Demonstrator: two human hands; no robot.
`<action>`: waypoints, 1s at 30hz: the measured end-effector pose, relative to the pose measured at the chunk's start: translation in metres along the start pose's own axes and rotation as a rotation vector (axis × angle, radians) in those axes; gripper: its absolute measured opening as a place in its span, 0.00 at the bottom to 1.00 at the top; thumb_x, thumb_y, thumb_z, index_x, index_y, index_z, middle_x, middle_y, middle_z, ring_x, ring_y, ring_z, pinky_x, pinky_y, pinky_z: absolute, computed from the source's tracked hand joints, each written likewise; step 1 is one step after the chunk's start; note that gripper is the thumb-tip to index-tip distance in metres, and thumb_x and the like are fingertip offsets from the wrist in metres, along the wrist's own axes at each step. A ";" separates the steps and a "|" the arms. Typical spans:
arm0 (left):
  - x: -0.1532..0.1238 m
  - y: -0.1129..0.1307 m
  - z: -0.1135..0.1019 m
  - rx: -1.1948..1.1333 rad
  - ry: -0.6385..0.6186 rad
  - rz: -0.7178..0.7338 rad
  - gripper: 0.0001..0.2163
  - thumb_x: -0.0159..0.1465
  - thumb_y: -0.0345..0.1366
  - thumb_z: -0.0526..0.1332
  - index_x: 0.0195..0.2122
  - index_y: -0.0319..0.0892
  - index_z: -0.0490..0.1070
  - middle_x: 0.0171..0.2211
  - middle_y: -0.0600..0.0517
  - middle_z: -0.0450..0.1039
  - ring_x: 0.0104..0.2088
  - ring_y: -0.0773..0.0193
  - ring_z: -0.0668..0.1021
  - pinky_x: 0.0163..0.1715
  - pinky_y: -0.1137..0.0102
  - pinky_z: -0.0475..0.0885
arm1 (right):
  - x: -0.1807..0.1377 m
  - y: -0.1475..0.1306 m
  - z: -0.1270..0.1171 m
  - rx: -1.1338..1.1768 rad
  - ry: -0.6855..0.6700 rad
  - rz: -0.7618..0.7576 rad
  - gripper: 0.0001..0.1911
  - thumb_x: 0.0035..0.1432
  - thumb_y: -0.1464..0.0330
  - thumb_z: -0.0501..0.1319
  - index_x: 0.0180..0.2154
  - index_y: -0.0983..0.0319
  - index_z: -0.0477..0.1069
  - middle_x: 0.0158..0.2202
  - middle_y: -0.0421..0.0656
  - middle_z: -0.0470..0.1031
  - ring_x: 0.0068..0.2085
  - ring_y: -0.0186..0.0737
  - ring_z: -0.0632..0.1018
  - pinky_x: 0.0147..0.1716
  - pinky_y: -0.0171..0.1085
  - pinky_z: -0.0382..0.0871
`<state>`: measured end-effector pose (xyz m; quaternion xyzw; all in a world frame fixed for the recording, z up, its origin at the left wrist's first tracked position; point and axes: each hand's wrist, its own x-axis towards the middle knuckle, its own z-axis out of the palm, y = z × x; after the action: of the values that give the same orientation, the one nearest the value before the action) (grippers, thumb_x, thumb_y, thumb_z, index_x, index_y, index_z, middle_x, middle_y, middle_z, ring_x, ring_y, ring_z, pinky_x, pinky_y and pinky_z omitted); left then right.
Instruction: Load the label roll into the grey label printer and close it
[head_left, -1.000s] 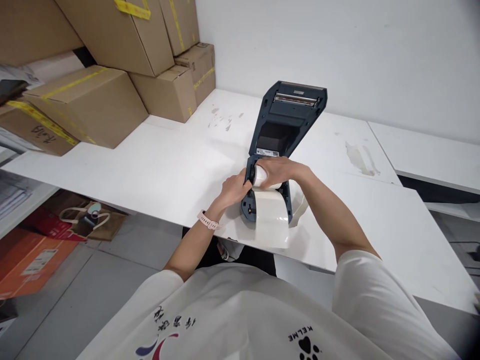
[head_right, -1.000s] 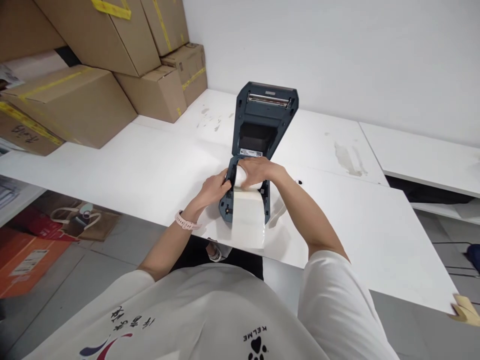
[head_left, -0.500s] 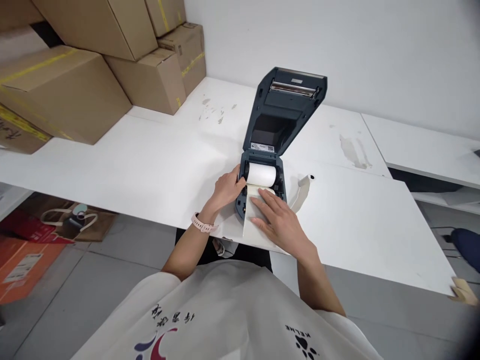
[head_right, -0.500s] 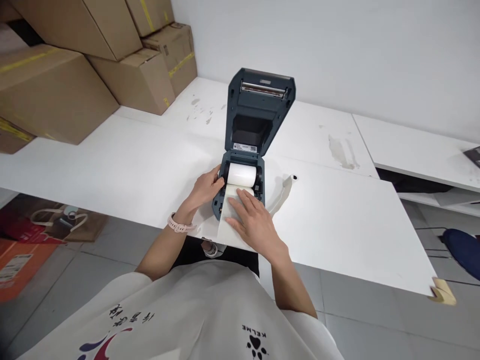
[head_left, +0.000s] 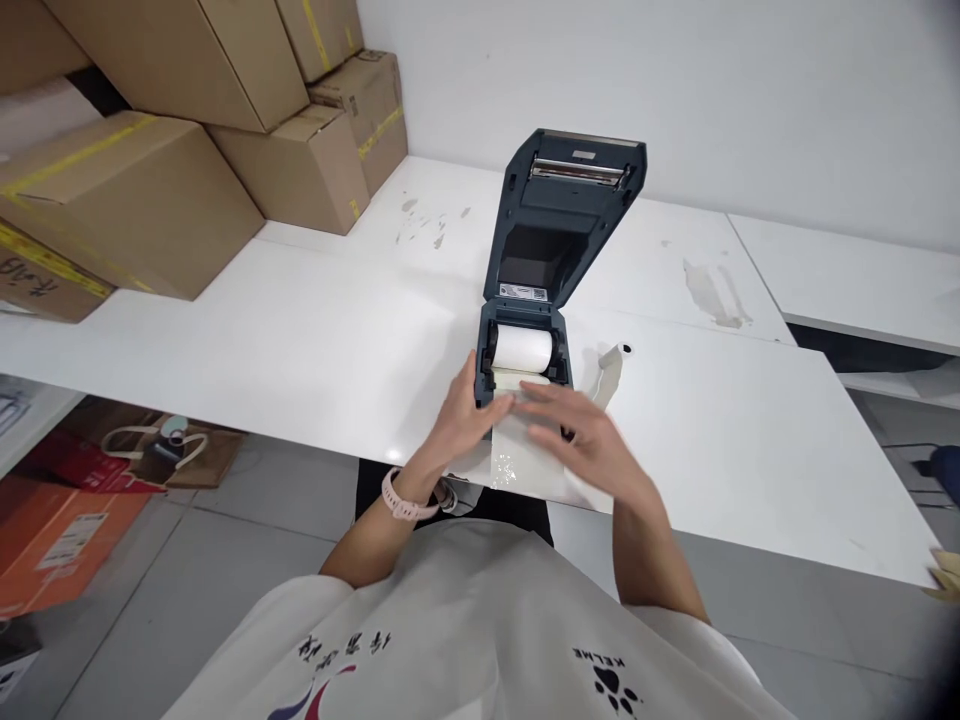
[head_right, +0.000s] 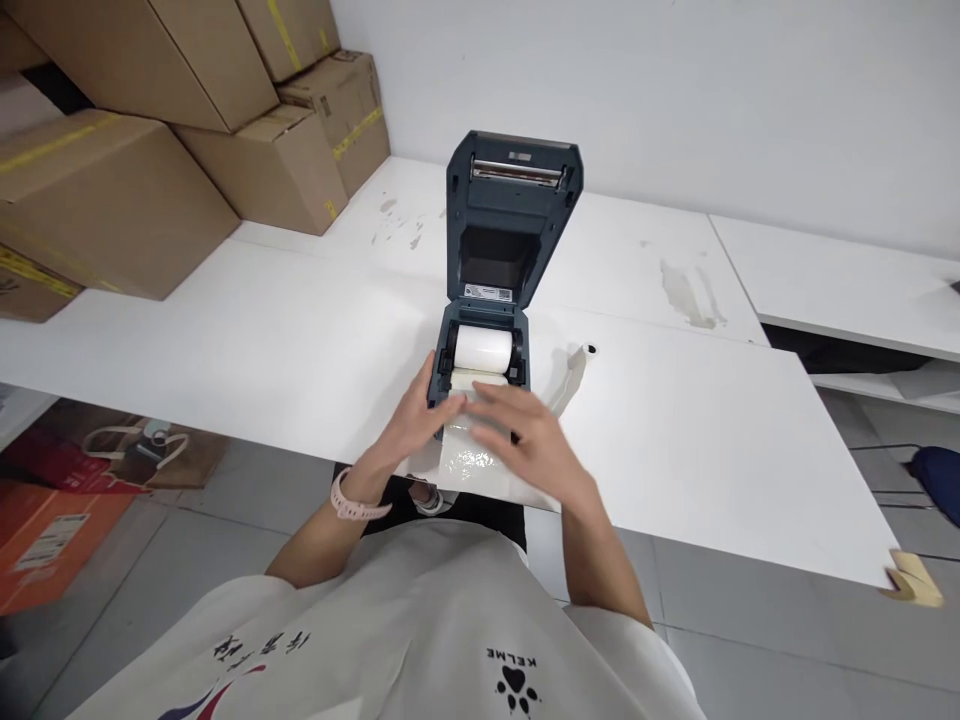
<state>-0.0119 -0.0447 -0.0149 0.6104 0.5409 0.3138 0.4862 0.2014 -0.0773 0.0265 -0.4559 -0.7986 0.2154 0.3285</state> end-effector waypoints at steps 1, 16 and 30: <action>-0.007 -0.003 0.003 -0.067 -0.029 -0.007 0.47 0.65 0.59 0.60 0.76 0.52 0.33 0.78 0.44 0.38 0.76 0.45 0.50 0.70 0.50 0.61 | 0.012 0.003 -0.012 0.033 0.137 0.009 0.17 0.68 0.59 0.62 0.55 0.36 0.74 0.60 0.32 0.77 0.62 0.52 0.77 0.63 0.54 0.73; -0.026 -0.006 -0.008 -0.192 -0.045 -0.062 0.45 0.66 0.65 0.51 0.76 0.55 0.29 0.79 0.49 0.35 0.77 0.47 0.49 0.71 0.54 0.61 | 0.115 0.014 -0.061 0.173 0.461 0.127 0.42 0.67 0.42 0.26 0.63 0.45 0.66 0.65 0.38 0.71 0.69 0.52 0.68 0.70 0.49 0.64; -0.015 0.022 0.003 -0.407 -0.018 -0.108 0.44 0.68 0.50 0.60 0.76 0.45 0.32 0.78 0.48 0.39 0.76 0.55 0.53 0.71 0.64 0.61 | -0.016 0.007 0.052 -0.041 0.456 0.310 0.35 0.70 0.61 0.43 0.73 0.38 0.33 0.76 0.33 0.51 0.75 0.52 0.57 0.70 0.59 0.62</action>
<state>-0.0046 -0.0588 0.0067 0.4724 0.4940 0.3846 0.6204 0.1741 -0.0902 -0.0188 -0.6160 -0.6291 0.1387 0.4534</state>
